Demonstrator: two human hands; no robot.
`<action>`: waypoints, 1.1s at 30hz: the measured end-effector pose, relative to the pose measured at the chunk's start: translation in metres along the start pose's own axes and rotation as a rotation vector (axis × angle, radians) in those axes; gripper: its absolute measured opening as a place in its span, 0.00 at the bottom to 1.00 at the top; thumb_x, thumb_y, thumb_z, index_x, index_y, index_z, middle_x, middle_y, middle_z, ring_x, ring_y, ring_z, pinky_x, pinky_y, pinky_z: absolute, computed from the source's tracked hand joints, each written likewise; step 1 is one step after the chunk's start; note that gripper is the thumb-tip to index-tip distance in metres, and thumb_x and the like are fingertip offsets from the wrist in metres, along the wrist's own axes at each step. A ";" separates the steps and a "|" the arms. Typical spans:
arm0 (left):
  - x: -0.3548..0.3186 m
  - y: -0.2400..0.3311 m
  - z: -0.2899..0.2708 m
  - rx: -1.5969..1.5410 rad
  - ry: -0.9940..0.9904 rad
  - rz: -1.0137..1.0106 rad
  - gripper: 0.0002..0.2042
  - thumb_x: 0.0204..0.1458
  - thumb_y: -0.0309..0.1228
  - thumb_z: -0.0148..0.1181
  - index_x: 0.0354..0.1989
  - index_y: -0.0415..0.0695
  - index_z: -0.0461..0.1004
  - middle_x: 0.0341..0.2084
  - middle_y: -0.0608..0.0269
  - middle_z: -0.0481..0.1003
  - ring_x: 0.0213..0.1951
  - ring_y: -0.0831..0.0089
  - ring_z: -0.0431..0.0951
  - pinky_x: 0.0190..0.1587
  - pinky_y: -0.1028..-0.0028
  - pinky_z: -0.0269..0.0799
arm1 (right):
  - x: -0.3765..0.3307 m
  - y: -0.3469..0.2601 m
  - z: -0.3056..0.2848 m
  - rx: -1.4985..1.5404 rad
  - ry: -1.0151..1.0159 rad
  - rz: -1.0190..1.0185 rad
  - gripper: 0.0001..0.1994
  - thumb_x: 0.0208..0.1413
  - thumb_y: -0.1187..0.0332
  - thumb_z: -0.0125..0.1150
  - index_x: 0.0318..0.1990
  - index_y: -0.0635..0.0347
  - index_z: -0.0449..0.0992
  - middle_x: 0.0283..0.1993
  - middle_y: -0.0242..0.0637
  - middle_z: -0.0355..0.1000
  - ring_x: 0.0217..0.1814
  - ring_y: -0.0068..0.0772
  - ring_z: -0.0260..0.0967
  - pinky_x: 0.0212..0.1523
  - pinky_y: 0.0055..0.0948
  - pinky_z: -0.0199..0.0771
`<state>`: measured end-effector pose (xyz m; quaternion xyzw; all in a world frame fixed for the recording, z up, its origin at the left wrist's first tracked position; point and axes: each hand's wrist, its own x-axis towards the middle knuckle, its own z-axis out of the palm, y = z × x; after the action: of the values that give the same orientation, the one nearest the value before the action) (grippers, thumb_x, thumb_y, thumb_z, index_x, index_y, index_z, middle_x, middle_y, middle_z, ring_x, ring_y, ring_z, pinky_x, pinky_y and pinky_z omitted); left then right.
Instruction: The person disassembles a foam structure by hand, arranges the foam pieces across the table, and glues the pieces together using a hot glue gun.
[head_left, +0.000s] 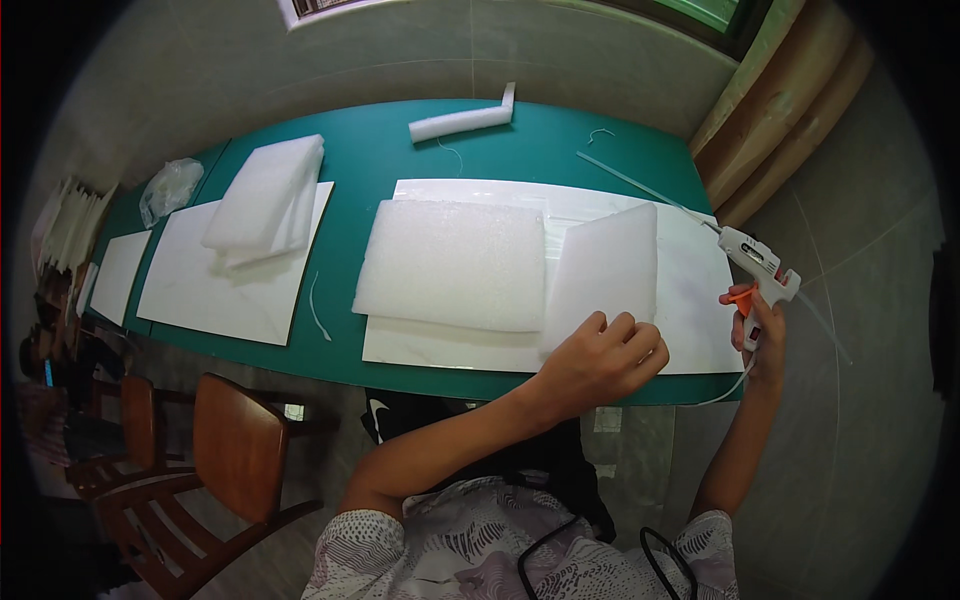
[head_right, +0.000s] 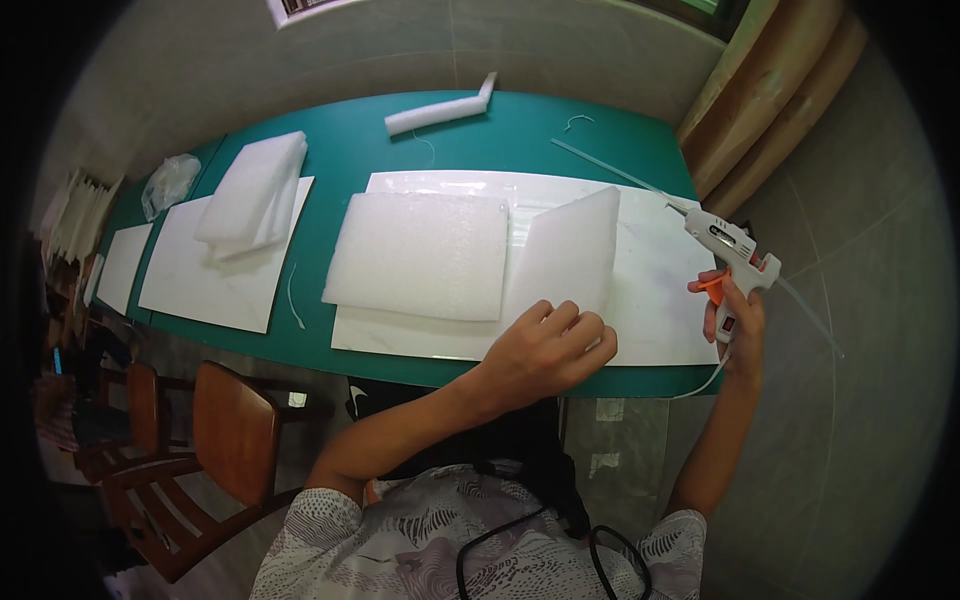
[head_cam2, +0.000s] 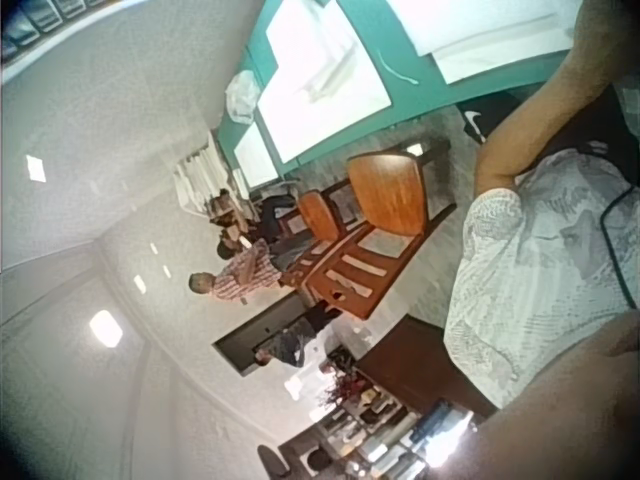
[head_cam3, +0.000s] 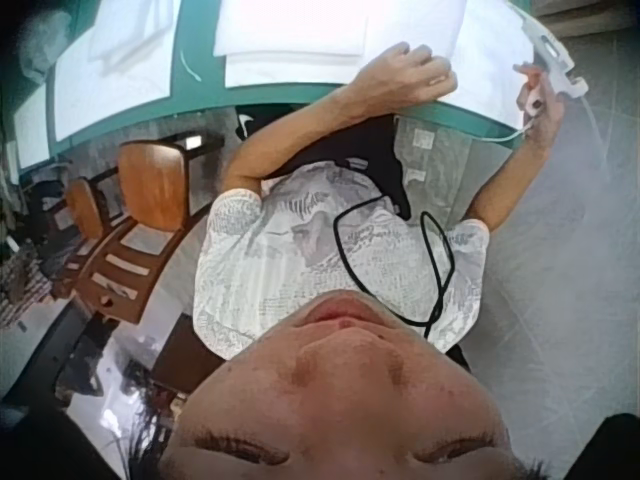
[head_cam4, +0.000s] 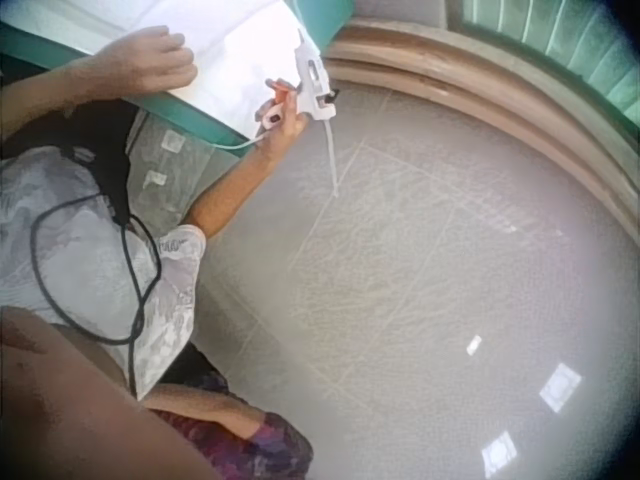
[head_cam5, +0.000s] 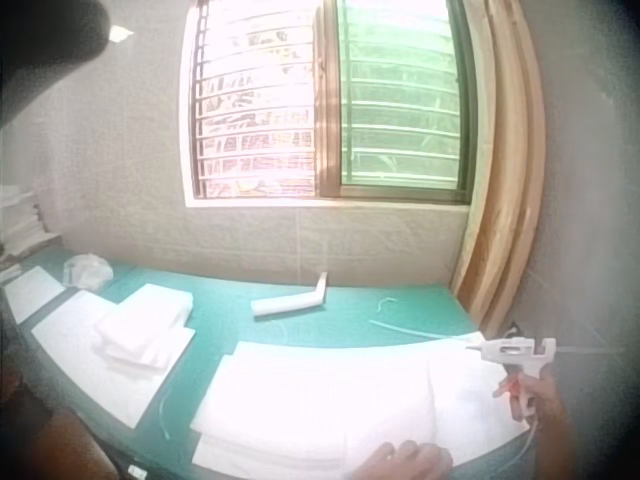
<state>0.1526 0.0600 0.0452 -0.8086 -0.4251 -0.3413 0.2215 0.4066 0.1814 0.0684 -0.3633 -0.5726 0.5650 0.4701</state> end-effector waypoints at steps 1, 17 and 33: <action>0.001 -0.002 -0.003 -0.041 0.037 -0.015 0.11 0.40 0.27 0.59 0.34 0.42 0.72 0.25 0.64 0.64 0.27 0.73 0.69 0.27 0.76 0.64 | 0.001 0.000 0.000 -0.006 -0.001 0.000 0.17 0.61 0.62 0.52 0.47 0.71 0.69 0.37 0.52 0.75 0.11 0.17 0.61 0.11 0.15 0.59; -0.021 -0.051 -0.047 -0.173 0.423 -0.546 0.13 0.40 0.17 0.67 0.36 0.39 0.75 0.26 0.60 0.69 0.24 0.70 0.72 0.25 0.73 0.68 | 0.001 0.005 0.012 0.016 0.013 -0.005 0.18 0.60 0.62 0.54 0.48 0.71 0.68 0.38 0.53 0.75 0.13 0.17 0.61 0.12 0.15 0.60; -0.012 -0.039 -0.049 -0.021 0.389 -0.583 0.13 0.40 0.17 0.66 0.36 0.39 0.75 0.26 0.60 0.69 0.26 0.71 0.71 0.27 0.74 0.68 | 0.001 0.006 0.032 0.040 0.011 -0.008 0.23 0.57 0.61 0.56 0.53 0.72 0.67 0.40 0.51 0.76 0.14 0.18 0.62 0.13 0.16 0.63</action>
<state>0.0973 0.0429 0.0720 -0.5754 -0.5843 -0.5421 0.1835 0.3747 0.1734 0.0647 -0.3546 -0.5600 0.5726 0.4824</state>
